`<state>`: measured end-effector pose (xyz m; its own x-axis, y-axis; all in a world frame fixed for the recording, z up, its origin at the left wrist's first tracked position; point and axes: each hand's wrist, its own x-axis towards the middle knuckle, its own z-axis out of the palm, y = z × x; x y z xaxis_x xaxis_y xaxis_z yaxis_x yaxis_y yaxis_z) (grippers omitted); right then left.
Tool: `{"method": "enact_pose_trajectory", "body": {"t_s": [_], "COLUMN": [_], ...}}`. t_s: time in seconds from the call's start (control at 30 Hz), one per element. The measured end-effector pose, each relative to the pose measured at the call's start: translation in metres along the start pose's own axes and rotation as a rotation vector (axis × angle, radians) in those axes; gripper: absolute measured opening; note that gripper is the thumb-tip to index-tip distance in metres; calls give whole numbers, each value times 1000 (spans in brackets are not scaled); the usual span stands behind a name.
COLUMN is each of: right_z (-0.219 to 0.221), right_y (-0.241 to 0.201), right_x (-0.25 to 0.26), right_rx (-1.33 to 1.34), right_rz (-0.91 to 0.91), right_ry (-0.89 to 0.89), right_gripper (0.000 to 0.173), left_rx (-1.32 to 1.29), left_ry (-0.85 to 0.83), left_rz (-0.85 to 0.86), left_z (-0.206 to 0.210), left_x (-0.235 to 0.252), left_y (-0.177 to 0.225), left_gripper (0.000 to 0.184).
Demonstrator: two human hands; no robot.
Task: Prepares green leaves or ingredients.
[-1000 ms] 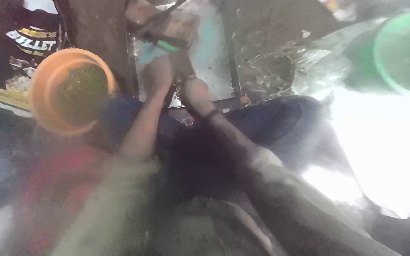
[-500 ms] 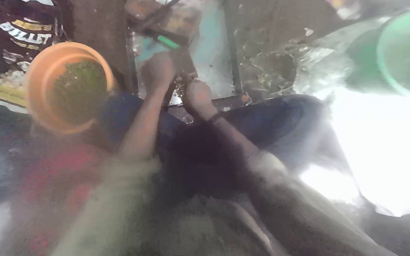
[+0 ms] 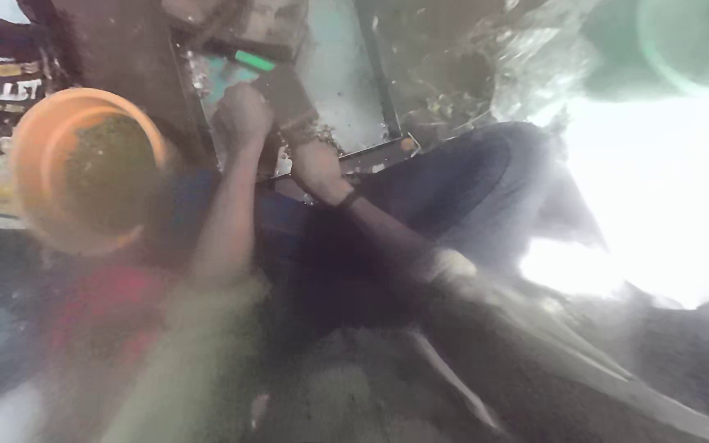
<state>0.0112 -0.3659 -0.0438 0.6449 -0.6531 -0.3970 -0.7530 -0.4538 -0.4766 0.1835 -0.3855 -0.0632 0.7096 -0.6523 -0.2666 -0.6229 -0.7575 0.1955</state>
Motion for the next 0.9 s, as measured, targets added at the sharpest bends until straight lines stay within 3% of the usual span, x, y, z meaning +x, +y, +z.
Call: {"method": "enact_pose_trajectory", "body": {"t_s": [0.07,0.17,0.27,0.47,0.53,0.67,0.9], "right_z": [-20,-2,4,16,17,10,13], "right_y": [-8,-13,-17,-6,0,-6,-21], "right_x": [3,55,81,61,51,53,77], "right_rx": [5,-51,-20,-31,-36,-16,58], "right_rz": [42,-28,-89,-31,-17,-19,-52], "right_ry": [-73,49,88,-26,-55,19,71], "right_gripper": [42,25,24,41,30,36,26], "left_rx": [2,16,14,67,67,51,56], "left_ry": [3,0,-1,-1,9,-10,13], "left_rz": [-6,-34,15,20,8,41,66], "left_z": [1,4,4,6,5,4,4], "left_x": [1,5,5,5,6,3,3], "left_y": [0,-1,-3,-1,-1,-1,-3], "left_gripper": [24,25,25,26,23,27,26]}}
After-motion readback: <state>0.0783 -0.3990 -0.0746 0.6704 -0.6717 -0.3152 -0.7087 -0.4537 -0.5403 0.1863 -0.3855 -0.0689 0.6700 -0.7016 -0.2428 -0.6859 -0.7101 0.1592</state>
